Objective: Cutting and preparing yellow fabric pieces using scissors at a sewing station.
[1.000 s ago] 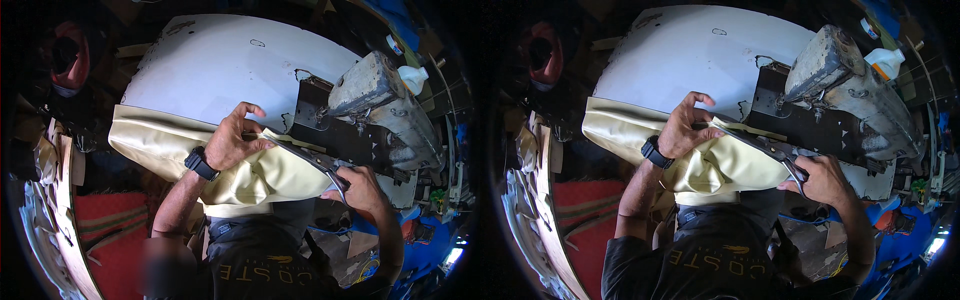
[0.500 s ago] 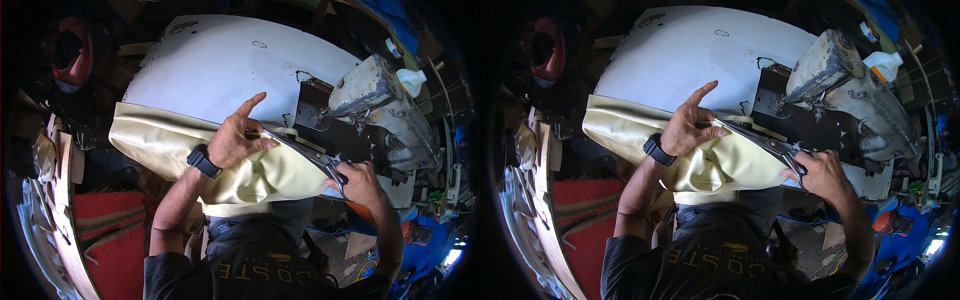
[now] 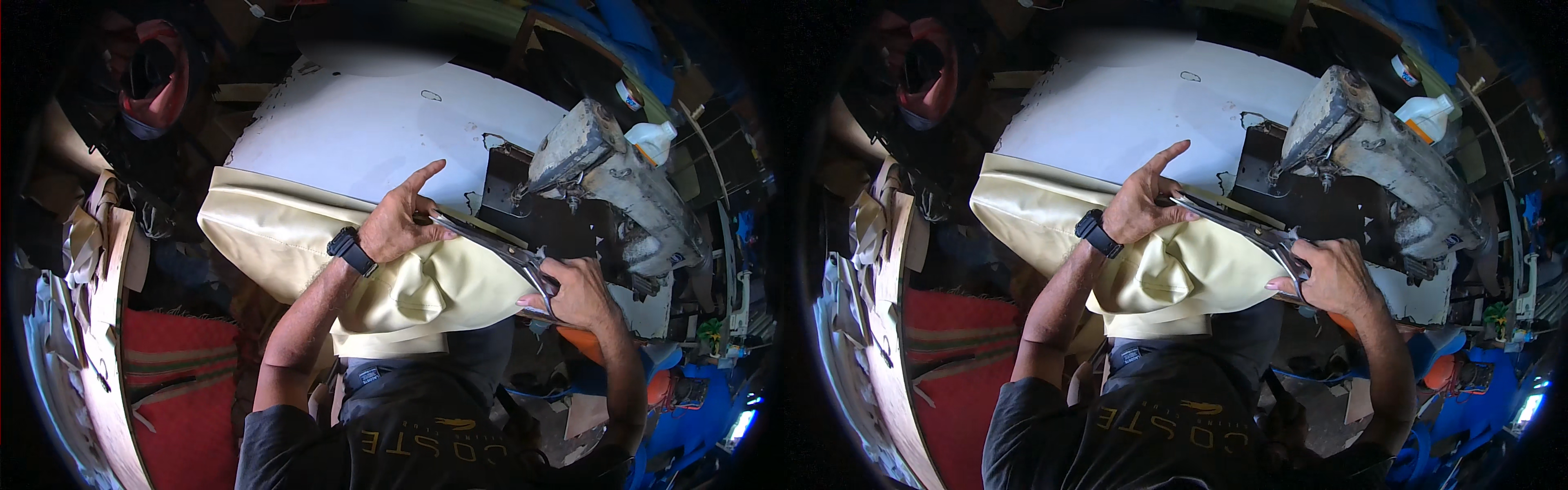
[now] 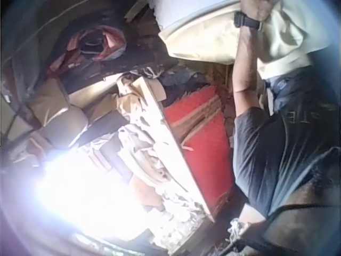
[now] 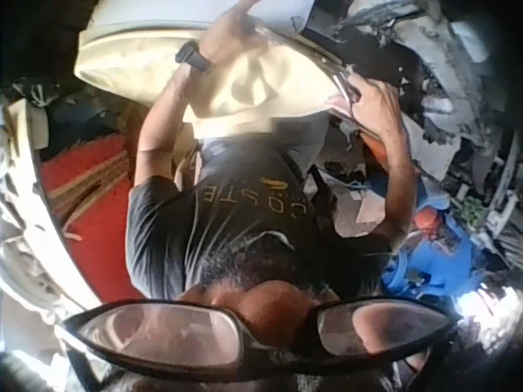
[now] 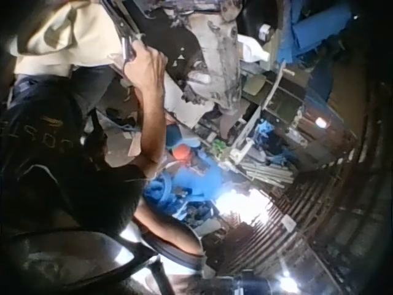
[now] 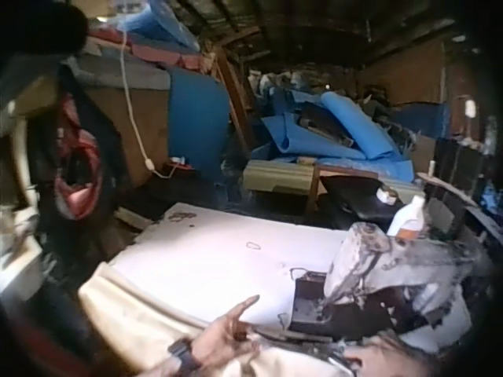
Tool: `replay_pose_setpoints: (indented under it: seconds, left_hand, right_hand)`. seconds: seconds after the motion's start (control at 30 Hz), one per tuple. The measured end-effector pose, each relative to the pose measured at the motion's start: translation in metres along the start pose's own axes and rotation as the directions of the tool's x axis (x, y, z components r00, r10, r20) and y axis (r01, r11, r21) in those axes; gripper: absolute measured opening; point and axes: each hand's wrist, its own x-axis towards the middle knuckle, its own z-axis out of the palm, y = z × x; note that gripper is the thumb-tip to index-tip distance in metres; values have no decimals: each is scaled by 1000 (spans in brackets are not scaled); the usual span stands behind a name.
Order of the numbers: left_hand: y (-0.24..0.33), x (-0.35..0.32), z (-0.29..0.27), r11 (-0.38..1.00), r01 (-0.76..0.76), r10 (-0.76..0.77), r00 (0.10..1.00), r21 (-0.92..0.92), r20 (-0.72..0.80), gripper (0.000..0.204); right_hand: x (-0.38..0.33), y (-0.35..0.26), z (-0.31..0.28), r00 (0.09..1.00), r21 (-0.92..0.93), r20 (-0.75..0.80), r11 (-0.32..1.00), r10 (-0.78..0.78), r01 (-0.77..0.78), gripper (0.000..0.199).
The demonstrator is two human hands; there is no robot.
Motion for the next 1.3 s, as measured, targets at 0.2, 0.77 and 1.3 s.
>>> replay_pose_setpoints:
  seconds: [0.2,0.77,1.3]
  left_hand:
    - [-8,2,-4,999,25,-27,999,28,46,108]
    - [-5,-124,82,910,-250,263,965,332,6,36]
    - [-102,-219,-355,556,739,1,458,381,-889,46]
  right_hand:
    - [1,9,-6,998,-58,47,998,-32,35,44]
    - [-77,-53,138,919,703,-271,711,288,-16,42]
    - [-86,-17,145,953,645,-230,764,196,-1,35]
